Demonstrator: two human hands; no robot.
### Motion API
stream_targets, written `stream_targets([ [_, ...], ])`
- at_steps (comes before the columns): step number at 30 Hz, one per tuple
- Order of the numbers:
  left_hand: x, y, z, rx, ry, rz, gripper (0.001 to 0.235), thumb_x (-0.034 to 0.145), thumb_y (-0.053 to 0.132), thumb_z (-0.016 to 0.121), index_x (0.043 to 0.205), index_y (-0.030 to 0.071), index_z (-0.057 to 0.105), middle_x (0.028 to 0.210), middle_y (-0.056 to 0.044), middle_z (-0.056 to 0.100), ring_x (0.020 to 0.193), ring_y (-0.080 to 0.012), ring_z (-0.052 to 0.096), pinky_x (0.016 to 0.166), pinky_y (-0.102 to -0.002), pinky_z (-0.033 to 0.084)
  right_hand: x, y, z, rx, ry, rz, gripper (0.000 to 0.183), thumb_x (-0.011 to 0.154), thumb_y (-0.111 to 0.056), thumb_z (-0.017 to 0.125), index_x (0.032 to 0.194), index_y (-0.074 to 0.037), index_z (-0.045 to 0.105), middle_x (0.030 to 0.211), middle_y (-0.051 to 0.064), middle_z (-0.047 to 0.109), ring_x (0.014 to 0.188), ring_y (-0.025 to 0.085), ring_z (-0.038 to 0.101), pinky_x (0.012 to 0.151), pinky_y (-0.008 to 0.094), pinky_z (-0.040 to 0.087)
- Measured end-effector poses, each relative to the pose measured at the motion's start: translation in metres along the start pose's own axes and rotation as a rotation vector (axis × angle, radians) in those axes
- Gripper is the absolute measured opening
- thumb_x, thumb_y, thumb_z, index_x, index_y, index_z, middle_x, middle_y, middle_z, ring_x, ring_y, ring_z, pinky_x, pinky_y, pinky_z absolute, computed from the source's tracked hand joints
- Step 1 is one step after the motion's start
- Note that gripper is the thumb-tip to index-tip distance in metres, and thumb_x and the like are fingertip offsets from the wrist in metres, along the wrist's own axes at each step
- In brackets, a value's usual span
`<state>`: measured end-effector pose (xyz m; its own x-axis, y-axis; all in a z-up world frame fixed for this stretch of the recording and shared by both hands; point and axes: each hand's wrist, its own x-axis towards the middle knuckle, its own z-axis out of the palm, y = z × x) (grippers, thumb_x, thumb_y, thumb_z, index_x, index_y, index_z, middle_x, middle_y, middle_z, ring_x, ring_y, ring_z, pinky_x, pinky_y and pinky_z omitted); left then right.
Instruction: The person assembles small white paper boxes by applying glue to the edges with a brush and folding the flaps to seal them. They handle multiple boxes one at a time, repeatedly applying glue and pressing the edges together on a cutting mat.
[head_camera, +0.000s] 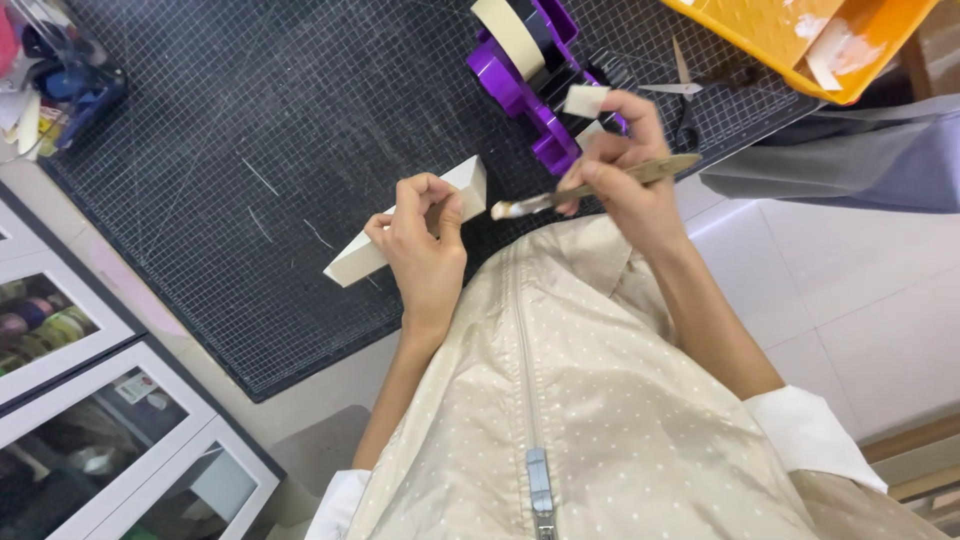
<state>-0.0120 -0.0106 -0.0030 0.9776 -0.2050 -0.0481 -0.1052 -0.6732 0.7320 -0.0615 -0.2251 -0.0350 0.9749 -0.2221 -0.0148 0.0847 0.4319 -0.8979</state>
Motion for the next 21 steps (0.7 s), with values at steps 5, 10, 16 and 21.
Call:
stream_targets([
  [5,-0.002,-0.008,0.003,0.089,0.015,0.096,0.018,0.098,0.016,0.064,0.112,0.026,0.069,0.096,0.013,0.073,0.077,-0.0051,0.06,0.088,-0.032,0.025,0.007,-0.013,-0.098,-0.394,0.296,-0.392,0.036,0.116,0.008,0.056,0.139,-0.009,0.034,0.092,0.025,0.06,0.078,0.037,0.065,0.073,0.045,0.061],
  [10,-0.001,-0.005,0.004,0.076,0.014,0.15,0.015,0.099,0.013,0.061,0.098,0.025,0.07,0.092,0.013,0.071,0.08,-0.0082,0.061,0.085,-0.035,0.025,0.005,-0.013,-0.195,-1.598,0.132,-0.412,0.039,0.114,0.016,0.051,0.149,0.002,0.043,0.115,0.026,0.05,0.095,0.035,0.054,0.079,0.043,0.054],
  [16,-0.001,-0.006,0.009,0.081,0.053,0.151,0.016,0.098,0.011,0.061,0.098,0.023,0.071,0.097,0.012,0.073,0.083,-0.0093,0.063,0.083,-0.035,0.026,0.014,-0.033,-0.086,-0.831,0.248,-0.58,0.02,0.107,0.01,0.063,0.117,0.001,0.049,0.117,0.017,0.049,0.105,0.028,0.05,0.09,0.036,0.045],
  [21,-0.003,-0.012,0.015,-0.007,0.061,0.124,0.014,0.097,0.012,0.064,0.108,0.02,0.068,0.087,0.004,0.07,0.082,-0.0151,0.064,0.091,-0.044,0.025,0.007,-0.015,0.013,-0.54,-0.041,0.04,0.011,0.095,0.004,0.072,0.101,0.001,0.064,0.091,0.012,0.064,0.088,0.02,0.07,0.083,0.033,0.059],
])
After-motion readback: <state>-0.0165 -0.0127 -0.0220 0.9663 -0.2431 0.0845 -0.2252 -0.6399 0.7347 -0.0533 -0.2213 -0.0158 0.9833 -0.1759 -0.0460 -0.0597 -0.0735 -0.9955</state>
